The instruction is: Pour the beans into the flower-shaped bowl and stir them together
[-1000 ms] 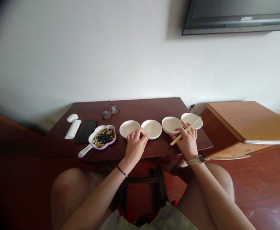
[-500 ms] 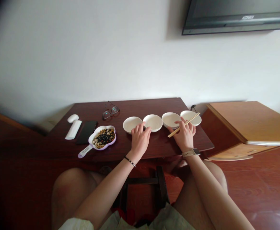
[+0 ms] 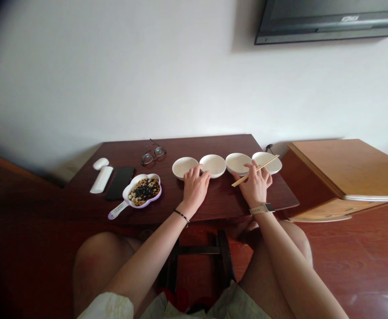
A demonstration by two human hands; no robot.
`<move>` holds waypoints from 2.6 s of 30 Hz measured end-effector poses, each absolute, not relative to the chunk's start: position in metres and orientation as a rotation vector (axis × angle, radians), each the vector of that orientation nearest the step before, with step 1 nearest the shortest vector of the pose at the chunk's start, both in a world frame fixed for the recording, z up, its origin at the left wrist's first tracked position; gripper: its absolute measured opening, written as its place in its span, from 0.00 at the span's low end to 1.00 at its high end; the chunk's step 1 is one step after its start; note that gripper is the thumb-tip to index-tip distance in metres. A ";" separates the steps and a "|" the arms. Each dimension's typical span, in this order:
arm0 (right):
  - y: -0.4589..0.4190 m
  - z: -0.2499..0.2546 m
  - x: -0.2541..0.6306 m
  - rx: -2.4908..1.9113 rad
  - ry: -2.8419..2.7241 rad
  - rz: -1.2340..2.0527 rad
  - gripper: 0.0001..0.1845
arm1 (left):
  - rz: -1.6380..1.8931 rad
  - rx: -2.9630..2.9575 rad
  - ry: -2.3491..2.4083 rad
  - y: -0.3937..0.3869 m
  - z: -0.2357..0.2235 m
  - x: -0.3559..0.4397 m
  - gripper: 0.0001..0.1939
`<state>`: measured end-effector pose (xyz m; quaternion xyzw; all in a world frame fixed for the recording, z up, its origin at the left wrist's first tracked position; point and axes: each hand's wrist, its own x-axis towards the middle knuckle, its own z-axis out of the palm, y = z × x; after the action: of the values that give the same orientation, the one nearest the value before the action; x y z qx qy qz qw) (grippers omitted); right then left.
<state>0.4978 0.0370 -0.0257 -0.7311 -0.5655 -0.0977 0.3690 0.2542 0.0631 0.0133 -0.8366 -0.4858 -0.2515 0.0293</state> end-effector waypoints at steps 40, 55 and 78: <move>-0.070 0.034 0.459 -1.277 -1.397 0.084 0.22 | -0.332 -2.305 -2.207 -0.004 0.022 0.010 0.21; -0.007 0.087 0.419 -1.074 -1.394 0.789 0.25 | -0.481 -2.778 -1.910 0.022 0.014 0.088 0.21; 0.013 0.066 0.447 -1.485 -1.466 0.879 0.33 | -0.981 -3.219 -1.965 0.051 0.015 0.115 0.24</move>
<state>0.4469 0.0131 0.0664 -0.5938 -0.5861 0.3513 0.4248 0.1147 0.0510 0.0147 -0.7678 -0.4687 -0.2340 -0.3688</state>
